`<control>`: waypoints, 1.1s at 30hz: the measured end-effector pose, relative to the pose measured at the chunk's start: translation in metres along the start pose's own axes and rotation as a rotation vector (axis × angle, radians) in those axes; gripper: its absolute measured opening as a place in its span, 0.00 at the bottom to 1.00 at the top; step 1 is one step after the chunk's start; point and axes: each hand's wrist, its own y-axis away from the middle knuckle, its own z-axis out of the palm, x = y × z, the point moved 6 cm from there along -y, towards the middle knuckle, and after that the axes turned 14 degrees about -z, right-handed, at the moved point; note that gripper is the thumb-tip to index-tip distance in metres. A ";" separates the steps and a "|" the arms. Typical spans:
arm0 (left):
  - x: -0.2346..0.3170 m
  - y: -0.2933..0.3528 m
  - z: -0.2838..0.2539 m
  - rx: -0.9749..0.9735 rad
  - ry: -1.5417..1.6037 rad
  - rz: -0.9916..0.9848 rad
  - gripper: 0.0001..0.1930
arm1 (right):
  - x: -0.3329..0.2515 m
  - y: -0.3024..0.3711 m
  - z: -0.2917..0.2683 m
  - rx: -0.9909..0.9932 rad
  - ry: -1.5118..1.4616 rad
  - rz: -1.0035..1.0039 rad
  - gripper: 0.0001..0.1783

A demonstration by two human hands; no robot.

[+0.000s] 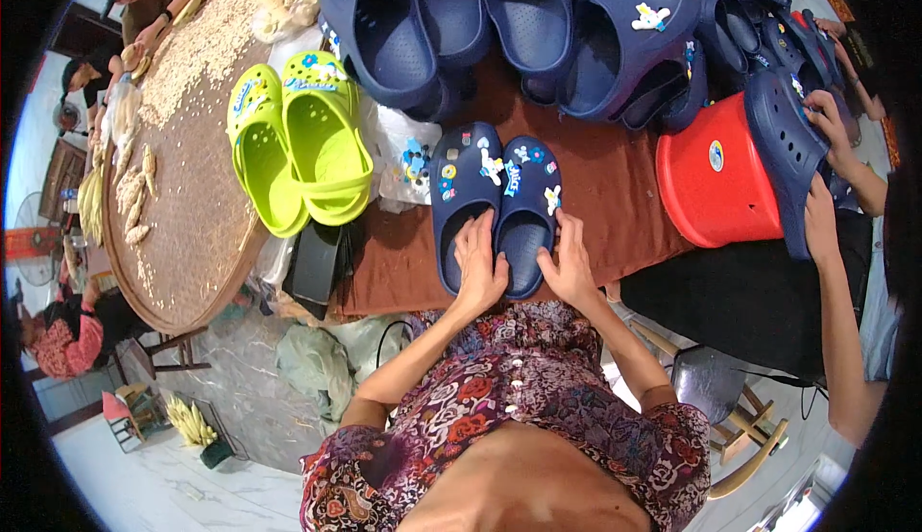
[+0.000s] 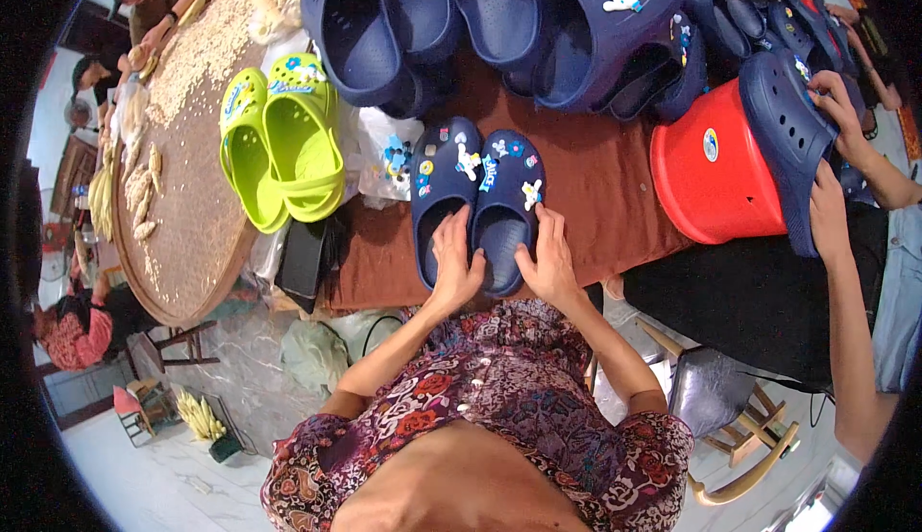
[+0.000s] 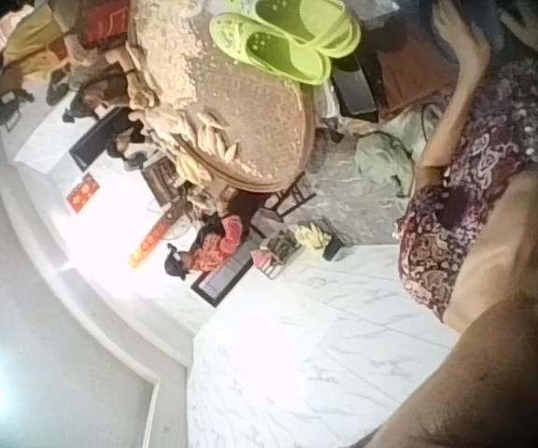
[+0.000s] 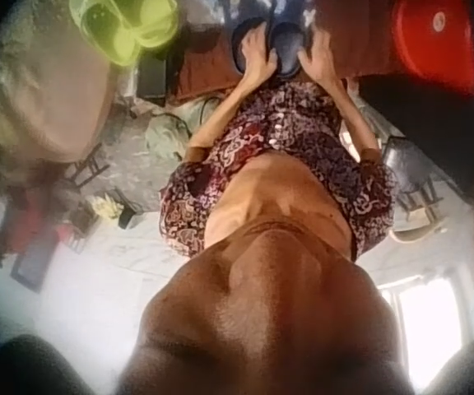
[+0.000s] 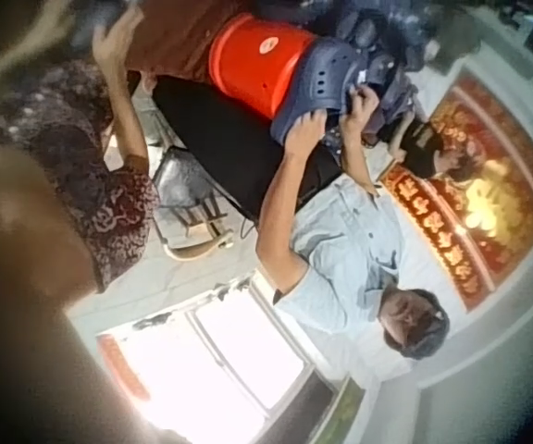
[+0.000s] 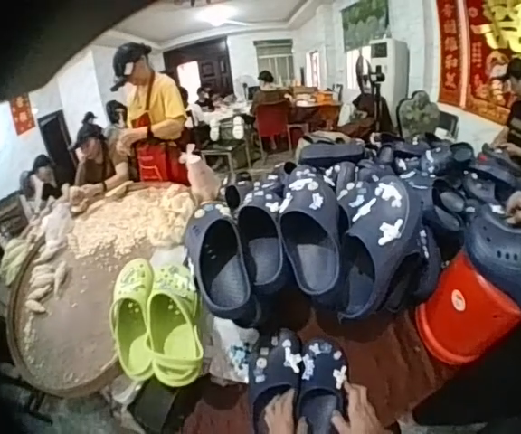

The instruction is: Attaching small decorative charms and accessories to the holes of plastic foam clogs.

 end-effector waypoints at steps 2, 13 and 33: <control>-0.004 -0.002 -0.003 -0.007 0.003 -0.008 0.42 | 0.003 -0.003 0.001 -0.043 -0.014 0.036 0.34; -0.009 -0.003 0.000 0.093 -0.059 0.058 0.39 | 0.085 -0.056 -0.001 0.044 -0.220 0.273 0.36; -0.052 0.013 -0.036 0.226 0.182 0.110 0.22 | 0.110 -0.065 0.038 0.057 -0.076 0.206 0.29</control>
